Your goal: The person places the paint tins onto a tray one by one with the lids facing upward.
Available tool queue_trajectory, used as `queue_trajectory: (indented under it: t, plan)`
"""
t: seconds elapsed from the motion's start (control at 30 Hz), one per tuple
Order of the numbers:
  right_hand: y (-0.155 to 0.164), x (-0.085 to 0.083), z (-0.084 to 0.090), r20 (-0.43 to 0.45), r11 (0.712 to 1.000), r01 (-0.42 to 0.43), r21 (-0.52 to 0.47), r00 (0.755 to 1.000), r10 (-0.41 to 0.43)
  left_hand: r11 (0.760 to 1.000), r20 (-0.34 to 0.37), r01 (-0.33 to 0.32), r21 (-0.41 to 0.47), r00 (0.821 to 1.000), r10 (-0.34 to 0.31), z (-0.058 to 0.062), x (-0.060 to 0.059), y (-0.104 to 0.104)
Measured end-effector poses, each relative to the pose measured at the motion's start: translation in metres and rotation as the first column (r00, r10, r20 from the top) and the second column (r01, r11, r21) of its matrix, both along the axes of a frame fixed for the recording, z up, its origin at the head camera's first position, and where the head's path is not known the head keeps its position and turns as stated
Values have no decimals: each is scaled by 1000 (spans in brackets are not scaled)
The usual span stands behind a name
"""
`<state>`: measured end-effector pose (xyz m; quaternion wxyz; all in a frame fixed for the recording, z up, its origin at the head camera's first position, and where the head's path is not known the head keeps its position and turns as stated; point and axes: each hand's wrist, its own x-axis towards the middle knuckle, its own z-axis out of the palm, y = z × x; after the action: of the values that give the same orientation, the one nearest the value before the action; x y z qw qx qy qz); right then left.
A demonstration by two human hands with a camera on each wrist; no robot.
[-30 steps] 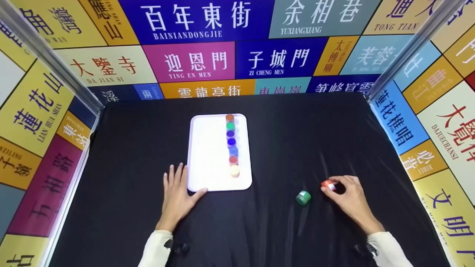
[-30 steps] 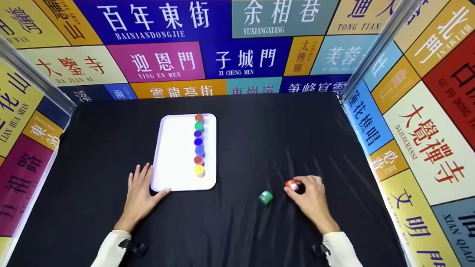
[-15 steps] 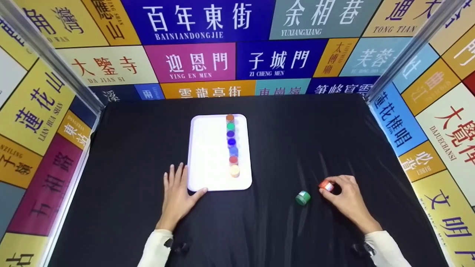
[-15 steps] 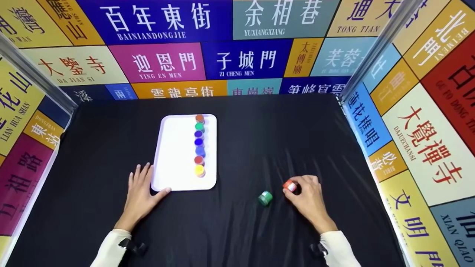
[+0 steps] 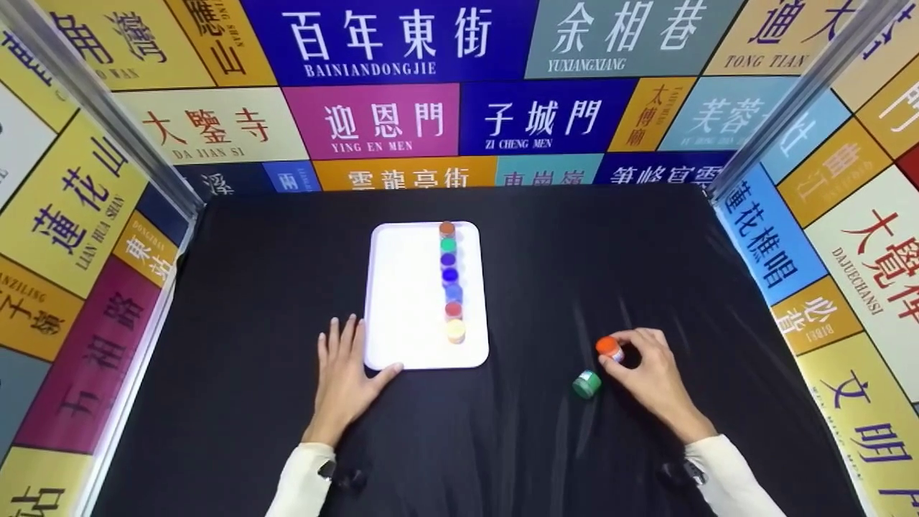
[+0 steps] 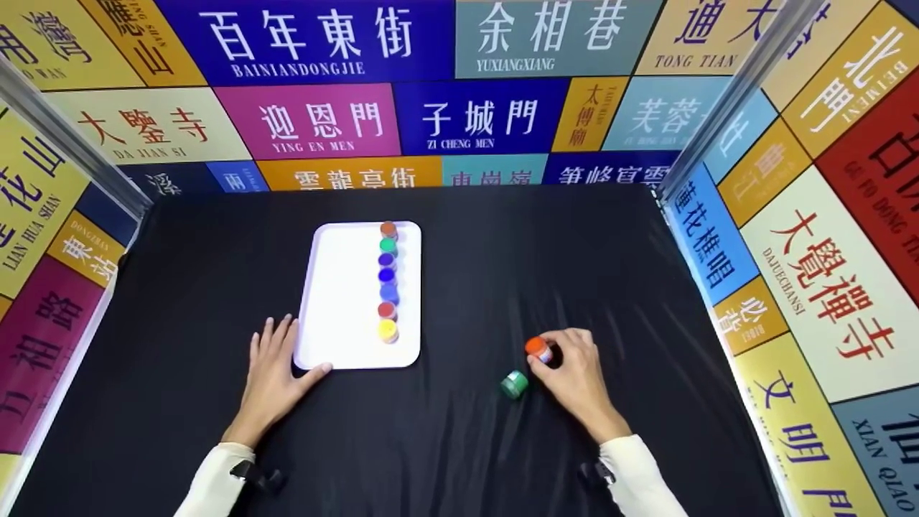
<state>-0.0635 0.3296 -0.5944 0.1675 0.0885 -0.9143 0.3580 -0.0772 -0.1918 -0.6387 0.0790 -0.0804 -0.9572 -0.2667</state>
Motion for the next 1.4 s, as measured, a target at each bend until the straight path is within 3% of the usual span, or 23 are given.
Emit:
queue_trajectory:
  t: [0.37,0.73,1.03,1.4]
  plan:
    - [-42,-14,8,1,996,-42,-78,999,42,1000,-16,-2,-14,1000,2,0,-1,1]
    - [-98,-27,8,-75,974,-206,-92,977,200,1000,-2,-6,-15,1000,6,-1,0,0]
    - [-145,-29,-1,-37,958,-250,-139,968,247,1000,-15,-1,-8,1000,1,-2,1,0]
    - [-179,-33,-5,-14,942,-310,-129,950,311,1000,-17,3,16,1000,-3,0,0,0]
